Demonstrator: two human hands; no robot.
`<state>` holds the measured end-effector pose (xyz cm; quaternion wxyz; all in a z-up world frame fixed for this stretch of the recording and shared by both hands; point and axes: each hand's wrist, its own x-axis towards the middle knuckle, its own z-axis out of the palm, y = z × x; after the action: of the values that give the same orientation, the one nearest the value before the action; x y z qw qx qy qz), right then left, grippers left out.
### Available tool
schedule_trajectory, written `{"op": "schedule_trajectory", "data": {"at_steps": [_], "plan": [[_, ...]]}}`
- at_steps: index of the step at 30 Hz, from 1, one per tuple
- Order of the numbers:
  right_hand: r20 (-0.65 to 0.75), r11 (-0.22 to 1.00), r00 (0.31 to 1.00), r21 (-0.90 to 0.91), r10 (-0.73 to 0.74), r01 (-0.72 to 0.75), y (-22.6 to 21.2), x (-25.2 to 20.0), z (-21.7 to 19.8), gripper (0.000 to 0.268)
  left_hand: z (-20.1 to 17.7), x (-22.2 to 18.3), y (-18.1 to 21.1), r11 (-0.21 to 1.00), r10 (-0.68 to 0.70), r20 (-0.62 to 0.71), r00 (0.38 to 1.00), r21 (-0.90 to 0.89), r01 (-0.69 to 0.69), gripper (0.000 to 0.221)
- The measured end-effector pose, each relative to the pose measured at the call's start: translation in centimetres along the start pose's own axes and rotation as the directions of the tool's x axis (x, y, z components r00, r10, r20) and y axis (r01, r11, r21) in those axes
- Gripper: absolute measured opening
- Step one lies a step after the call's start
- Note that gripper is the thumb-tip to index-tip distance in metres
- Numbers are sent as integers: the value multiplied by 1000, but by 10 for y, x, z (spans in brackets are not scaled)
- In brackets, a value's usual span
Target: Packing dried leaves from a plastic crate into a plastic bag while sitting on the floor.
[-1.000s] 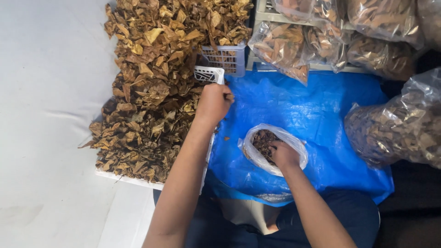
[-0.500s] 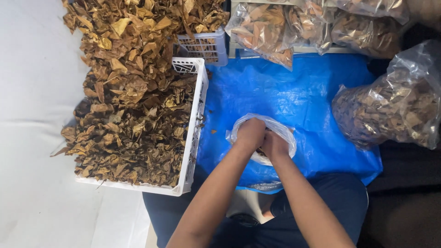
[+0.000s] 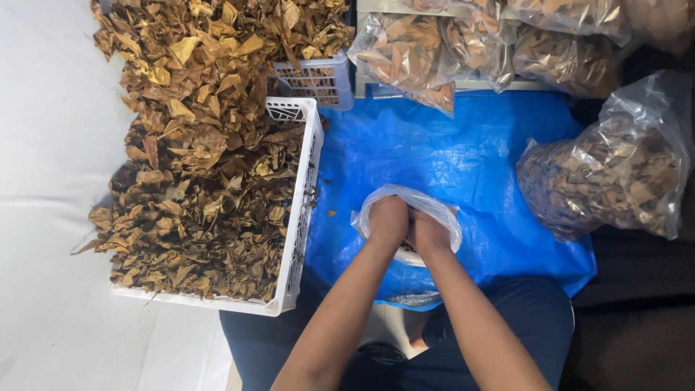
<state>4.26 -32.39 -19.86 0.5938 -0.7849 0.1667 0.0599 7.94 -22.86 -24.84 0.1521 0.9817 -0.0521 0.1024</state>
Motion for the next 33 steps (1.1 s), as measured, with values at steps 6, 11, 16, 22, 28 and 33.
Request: {"op": "schedule_trajectory", "data": {"at_steps": [6, 11, 16, 22, 28, 33], "plan": [[-55, 914, 998, 405, 43, -17, -31, -18, -2, 7, -8, -6, -2, 998, -20, 86, 996, -58, 25, 9], [-12, 999, 999, 20, -47, 47, -38, -25, -5, 32, -78, -13, 18, 407, -438, 364, 822, -735, 543, 43], [108, 945, 990, -307, -86, 116, -43, -20, -2, 34, 13, 8, -6, 993, -70, 169, 983, 109, 52, 10], [332, 554, 943, -792, 39, 256, -49, -24, -7, 35, 5, 11, -4, 980, -187, 279, 942, -19, 200, 18], [302, 984, 938, -5, 171, -178, -30, -12, -2, 32, 6, 22, -13, 928, -304, 388, 870, -88, 363, 23], [318, 589, 941, -785, 118, 191, -51, -4, 4, 30, 19, 39, -18, 935, -317, 406, 857, -18, 355, 21]]}}
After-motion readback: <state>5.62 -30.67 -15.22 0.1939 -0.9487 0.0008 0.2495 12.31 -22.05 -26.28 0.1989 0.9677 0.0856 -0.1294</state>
